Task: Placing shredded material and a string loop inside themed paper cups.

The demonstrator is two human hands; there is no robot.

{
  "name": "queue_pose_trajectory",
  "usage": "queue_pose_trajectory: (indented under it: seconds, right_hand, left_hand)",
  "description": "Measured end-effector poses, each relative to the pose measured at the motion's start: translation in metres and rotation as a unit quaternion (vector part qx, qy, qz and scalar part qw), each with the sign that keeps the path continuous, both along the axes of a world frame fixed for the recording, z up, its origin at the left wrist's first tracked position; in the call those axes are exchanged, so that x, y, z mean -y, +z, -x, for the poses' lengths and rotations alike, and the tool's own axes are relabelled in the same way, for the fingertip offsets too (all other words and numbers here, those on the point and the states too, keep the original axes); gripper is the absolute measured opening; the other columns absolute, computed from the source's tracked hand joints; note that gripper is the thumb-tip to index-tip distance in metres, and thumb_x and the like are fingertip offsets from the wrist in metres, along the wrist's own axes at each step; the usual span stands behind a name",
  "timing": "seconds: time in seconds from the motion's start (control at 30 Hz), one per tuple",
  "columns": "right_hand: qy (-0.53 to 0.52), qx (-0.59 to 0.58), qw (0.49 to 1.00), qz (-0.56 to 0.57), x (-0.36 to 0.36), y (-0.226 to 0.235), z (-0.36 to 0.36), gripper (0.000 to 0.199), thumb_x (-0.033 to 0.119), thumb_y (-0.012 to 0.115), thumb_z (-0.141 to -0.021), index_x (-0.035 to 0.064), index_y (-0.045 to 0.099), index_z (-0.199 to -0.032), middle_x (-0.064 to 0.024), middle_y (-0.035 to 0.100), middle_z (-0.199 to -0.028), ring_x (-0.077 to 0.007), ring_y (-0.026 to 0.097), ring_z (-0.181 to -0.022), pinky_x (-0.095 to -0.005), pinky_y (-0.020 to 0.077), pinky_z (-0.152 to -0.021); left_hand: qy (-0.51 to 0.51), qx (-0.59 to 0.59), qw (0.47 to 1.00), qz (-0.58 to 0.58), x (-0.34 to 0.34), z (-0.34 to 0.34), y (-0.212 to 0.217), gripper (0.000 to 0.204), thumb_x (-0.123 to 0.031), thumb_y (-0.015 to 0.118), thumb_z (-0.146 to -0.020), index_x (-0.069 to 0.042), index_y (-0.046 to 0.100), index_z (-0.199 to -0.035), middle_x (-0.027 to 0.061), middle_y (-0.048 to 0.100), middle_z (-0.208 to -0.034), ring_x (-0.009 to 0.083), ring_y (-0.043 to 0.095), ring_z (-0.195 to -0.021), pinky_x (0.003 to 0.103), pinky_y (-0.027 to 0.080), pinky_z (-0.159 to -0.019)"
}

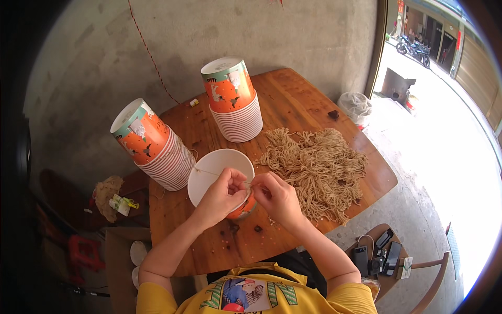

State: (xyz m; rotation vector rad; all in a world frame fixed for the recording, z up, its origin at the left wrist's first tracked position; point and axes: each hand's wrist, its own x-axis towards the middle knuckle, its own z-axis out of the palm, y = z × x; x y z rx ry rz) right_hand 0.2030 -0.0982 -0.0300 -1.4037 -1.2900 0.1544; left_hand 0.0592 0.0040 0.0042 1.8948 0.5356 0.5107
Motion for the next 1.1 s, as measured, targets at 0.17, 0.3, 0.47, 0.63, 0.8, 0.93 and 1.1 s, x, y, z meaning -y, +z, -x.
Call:
queue_pose_trajectory:
  seconds: [0.17,0.3,0.47,0.63,0.8,0.93,1.1]
  right_hand:
    - [0.009,-0.034,0.999,0.005,-0.001,-0.005,-0.002,0.012,-0.001,0.065,-0.083,0.0019,0.062,-0.095,-0.0066,0.065,-0.086,-0.0140,0.064,-0.073,-0.0264,0.0517,-0.064]
    - [0.008,-0.028,0.999,0.015,0.000,-0.007,-0.002,0.012,0.000,0.065,-0.084,0.0024,0.061,-0.095,-0.0069,0.066,-0.087,-0.0149,0.065,-0.077,-0.0284,0.0521,-0.068]
    - [0.014,-0.034,0.999,0.010,-0.001,-0.010,-0.003,0.012,0.002,0.065,-0.085,0.0029,0.061,-0.096,-0.0074,0.065,-0.087,-0.0174,0.066,-0.077,-0.0292,0.0527,-0.067]
    - [0.022,-0.065,0.998,0.009,-0.002,-0.013,-0.003,0.013,0.004,0.066,-0.085,0.0024,0.060,-0.097,-0.0087,0.065,-0.088,-0.0197,0.066,-0.077,-0.0299,0.0534,-0.067]
    - [0.046,-0.047,0.998,0.002,0.001,-0.009,-0.008,0.020,0.006,0.067,-0.085,0.0021,0.062,-0.104,-0.0077,0.063,-0.087,-0.0197,0.065,-0.078,-0.0300,0.0529,-0.067]
    - [0.050,0.008,0.999,-0.012,0.003,0.003,-0.007,0.021,0.003,0.067,-0.085,0.0036,0.065,-0.106,-0.0044,0.060,-0.086,-0.0141,0.059,-0.073,-0.0272,0.0494,-0.067]
    - [0.058,0.058,0.997,0.013,0.003,0.004,-0.008,0.019,0.007,0.071,-0.084,0.0044,0.066,-0.103,-0.0051,0.058,-0.084,-0.0147,0.058,-0.070,-0.0268,0.0487,-0.062]
  left_hand:
    - [0.008,-0.041,0.998,-0.055,0.002,0.002,0.009,0.012,-0.003,0.060,-0.090,0.001,0.055,-0.100,0.0079,0.060,-0.088,0.0145,0.060,-0.078,0.028,0.051,-0.072]
    - [0.028,-0.057,0.992,-0.106,0.003,0.001,0.010,0.008,-0.004,0.060,-0.089,0.000,0.059,-0.095,0.0094,0.060,-0.088,0.0165,0.062,-0.079,0.029,0.051,-0.073]
    - [0.034,-0.047,0.993,-0.107,0.004,0.001,0.012,0.008,-0.006,0.061,-0.089,0.000,0.060,-0.094,0.0099,0.061,-0.088,0.0175,0.063,-0.079,0.031,0.051,-0.074]
    - [0.033,-0.045,0.995,-0.085,0.001,0.003,0.010,0.011,-0.008,0.063,-0.089,0.001,0.060,-0.094,0.0037,0.062,-0.087,0.0090,0.056,-0.076,0.025,0.048,-0.072]
    - [0.031,-0.043,0.995,-0.079,0.002,0.001,0.010,0.010,-0.007,0.062,-0.090,0.001,0.059,-0.094,0.0068,0.063,-0.088,0.0134,0.060,-0.079,0.028,0.050,-0.074]
    - [0.022,-0.033,0.997,-0.074,0.003,0.000,0.010,0.012,-0.007,0.062,-0.091,0.001,0.055,-0.097,0.0100,0.063,-0.088,0.0175,0.063,-0.079,0.031,0.051,-0.073]
    - [0.039,-0.012,0.997,-0.070,0.005,0.000,0.007,0.014,-0.006,0.061,-0.092,0.000,0.052,-0.100,0.0091,0.063,-0.085,0.0161,0.062,-0.078,0.031,0.051,-0.071]
